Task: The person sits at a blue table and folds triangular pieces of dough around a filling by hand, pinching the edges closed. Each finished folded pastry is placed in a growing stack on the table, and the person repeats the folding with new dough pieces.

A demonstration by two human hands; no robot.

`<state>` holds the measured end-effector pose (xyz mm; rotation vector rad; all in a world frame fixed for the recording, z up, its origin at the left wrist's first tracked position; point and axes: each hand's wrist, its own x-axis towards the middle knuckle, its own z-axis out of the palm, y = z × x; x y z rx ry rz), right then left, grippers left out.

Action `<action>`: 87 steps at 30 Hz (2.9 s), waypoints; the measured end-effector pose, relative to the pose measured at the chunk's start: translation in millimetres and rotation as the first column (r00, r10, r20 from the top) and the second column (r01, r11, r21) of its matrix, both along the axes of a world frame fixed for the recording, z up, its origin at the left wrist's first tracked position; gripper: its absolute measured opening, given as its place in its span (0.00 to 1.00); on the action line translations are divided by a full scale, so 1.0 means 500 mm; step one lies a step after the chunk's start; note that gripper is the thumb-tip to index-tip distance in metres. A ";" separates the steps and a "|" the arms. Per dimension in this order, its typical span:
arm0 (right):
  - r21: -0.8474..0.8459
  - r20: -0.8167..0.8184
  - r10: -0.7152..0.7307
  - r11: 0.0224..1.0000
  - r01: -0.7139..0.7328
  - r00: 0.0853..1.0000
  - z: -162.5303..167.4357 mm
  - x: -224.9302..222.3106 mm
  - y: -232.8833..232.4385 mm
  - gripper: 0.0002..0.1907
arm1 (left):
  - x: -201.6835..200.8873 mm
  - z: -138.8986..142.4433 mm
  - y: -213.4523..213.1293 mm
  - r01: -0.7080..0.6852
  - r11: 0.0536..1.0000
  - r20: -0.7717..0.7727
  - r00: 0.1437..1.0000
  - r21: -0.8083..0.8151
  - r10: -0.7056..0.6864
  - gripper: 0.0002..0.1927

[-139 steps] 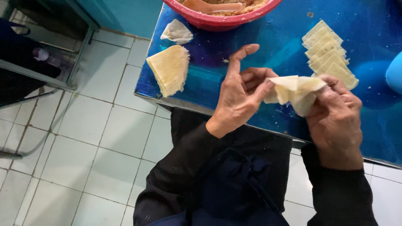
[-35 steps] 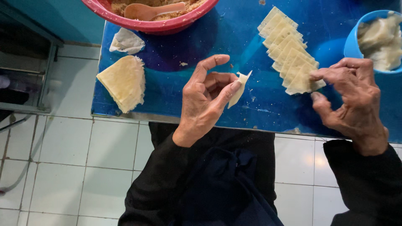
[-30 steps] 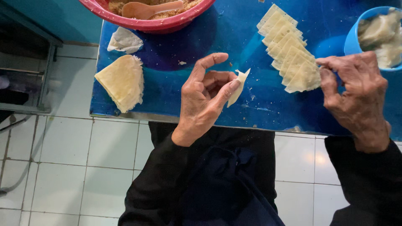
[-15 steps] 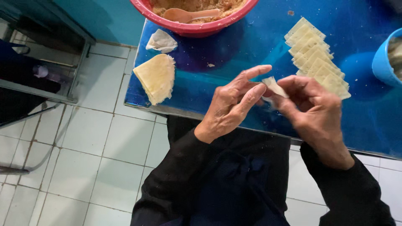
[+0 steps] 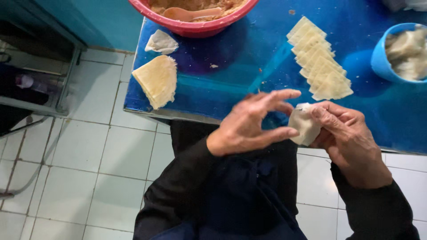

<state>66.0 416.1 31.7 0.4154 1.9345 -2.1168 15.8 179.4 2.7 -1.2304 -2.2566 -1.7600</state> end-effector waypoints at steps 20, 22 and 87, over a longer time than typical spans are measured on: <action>0.009 -0.209 -0.034 0.999 0.037 0.977 -0.048 0.196 0.048 0.22 | 0.172 -0.120 0.111 -0.048 0.767 0.676 0.510 0.640 -0.532 0.23; 0.080 -0.218 -0.005 0.997 0.023 0.976 -0.050 0.198 0.054 0.23 | 0.177 -0.107 0.110 -0.044 0.780 0.666 0.550 0.625 -0.503 0.24; 0.515 -0.296 0.832 -0.276 0.812 0.470 -0.003 -0.110 0.173 0.04 | -0.157 -0.057 0.258 -0.383 0.924 -0.556 0.772 -0.022 0.307 0.16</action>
